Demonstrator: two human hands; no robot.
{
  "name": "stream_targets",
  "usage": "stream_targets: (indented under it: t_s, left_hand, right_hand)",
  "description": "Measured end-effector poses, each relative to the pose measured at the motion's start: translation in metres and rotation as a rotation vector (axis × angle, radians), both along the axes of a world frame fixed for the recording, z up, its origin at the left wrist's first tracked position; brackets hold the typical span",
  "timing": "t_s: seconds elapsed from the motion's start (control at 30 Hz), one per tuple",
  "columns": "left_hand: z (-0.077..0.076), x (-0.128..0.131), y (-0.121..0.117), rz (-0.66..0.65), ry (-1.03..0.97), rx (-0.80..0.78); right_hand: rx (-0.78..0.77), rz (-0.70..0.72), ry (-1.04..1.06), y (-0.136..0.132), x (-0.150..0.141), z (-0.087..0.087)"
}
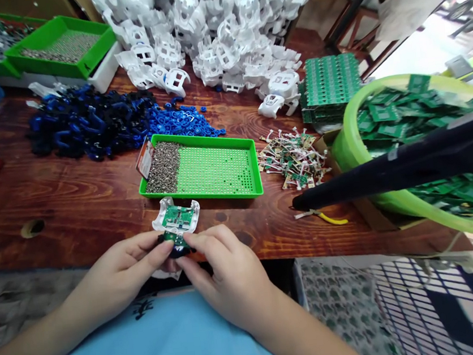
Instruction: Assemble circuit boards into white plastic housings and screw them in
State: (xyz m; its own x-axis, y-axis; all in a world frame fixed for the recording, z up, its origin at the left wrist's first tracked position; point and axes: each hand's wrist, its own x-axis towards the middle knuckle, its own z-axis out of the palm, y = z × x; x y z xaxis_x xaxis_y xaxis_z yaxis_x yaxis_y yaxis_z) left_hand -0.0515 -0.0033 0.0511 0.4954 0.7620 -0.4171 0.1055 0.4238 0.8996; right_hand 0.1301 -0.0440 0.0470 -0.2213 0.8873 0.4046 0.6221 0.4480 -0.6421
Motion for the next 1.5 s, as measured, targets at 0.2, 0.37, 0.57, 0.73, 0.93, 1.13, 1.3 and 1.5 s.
stream_targets:
  t_s: [0.2,0.37,0.57,0.73,0.93,1.13,1.3,1.5]
  left_hand:
    - [-0.003,0.000,-0.003,0.031,-0.012,-0.074]
    - [-0.007,-0.002,-0.004,0.045,0.015,-0.039]
    - [-0.008,-0.002,-0.002,0.023,0.001,-0.018]
    - [-0.006,-0.010,-0.007,-0.029,0.087,0.285]
    - [0.001,-0.018,-0.006,-0.071,0.130,0.848]
    - [-0.003,-0.026,-0.004,-0.116,0.199,1.040]
    - [-0.007,-0.030,-0.002,-0.131,0.143,1.240]
    - [0.005,-0.028,-0.006,-0.164,0.052,0.989]
  right_hand:
    - [-0.006,-0.008,0.021,-0.001,-0.004,-0.004]
    - [-0.023,-0.022,0.051,0.001,-0.006,-0.011]
    - [0.031,-0.021,0.025,-0.001,-0.008,-0.016]
    - [0.159,-0.010,-0.074,0.002,-0.008,-0.010]
    - [0.505,0.124,-0.175,0.013,0.007,-0.016]
    - [0.597,0.251,-0.217,0.025,0.017,-0.019]
    - [0.712,0.230,-0.219,0.026,0.013,-0.017]
    - [0.730,0.279,-0.243,0.022,0.016,-0.014]
